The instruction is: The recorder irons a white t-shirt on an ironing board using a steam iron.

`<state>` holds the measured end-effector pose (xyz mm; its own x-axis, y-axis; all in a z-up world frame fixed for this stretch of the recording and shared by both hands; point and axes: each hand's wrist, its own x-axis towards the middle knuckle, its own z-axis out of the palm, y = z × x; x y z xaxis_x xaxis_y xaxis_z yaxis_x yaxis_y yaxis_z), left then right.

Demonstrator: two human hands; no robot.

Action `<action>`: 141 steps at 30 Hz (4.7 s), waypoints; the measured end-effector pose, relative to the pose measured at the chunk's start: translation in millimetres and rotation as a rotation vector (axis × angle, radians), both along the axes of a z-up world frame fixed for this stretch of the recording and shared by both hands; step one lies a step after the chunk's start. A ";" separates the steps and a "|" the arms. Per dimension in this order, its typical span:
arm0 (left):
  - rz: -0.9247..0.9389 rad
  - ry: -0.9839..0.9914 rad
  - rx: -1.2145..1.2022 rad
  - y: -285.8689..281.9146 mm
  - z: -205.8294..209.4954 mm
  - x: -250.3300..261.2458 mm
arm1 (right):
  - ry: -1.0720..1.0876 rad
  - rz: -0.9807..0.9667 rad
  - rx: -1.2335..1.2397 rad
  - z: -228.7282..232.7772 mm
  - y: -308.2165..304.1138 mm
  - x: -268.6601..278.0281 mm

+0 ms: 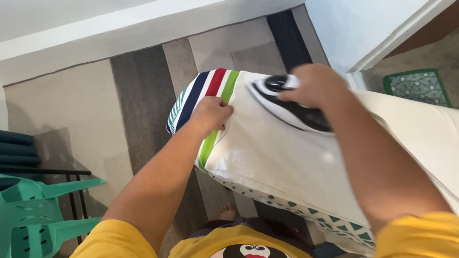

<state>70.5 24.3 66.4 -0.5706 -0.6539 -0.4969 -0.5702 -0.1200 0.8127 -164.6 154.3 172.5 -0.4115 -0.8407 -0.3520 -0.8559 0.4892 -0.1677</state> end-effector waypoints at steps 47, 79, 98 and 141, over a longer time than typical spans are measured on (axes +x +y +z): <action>-0.773 -0.104 -0.996 158.4 -17.9 -150.0 | -0.131 -0.382 -0.057 15.1 306.2 -17.5; -0.176 -0.158 -0.634 64.8 -17.3 43.3 | -0.018 -0.093 0.105 26.0 228.3 62.0; -0.164 -0.192 -0.560 77.5 15.2 89.8 | 0.003 -0.057 0.215 29.6 176.3 96.4; 0.176 0.222 -0.051 80.2 -42.5 143.7 | 0.024 0.209 0.164 22.3 111.6 138.2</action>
<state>214.2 104.5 23.9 -0.5376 -0.7732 -0.3364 -0.3517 -0.1569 0.9229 -26.4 265.9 194.8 -0.2449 -0.8407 -0.4830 -0.9440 0.3204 -0.0791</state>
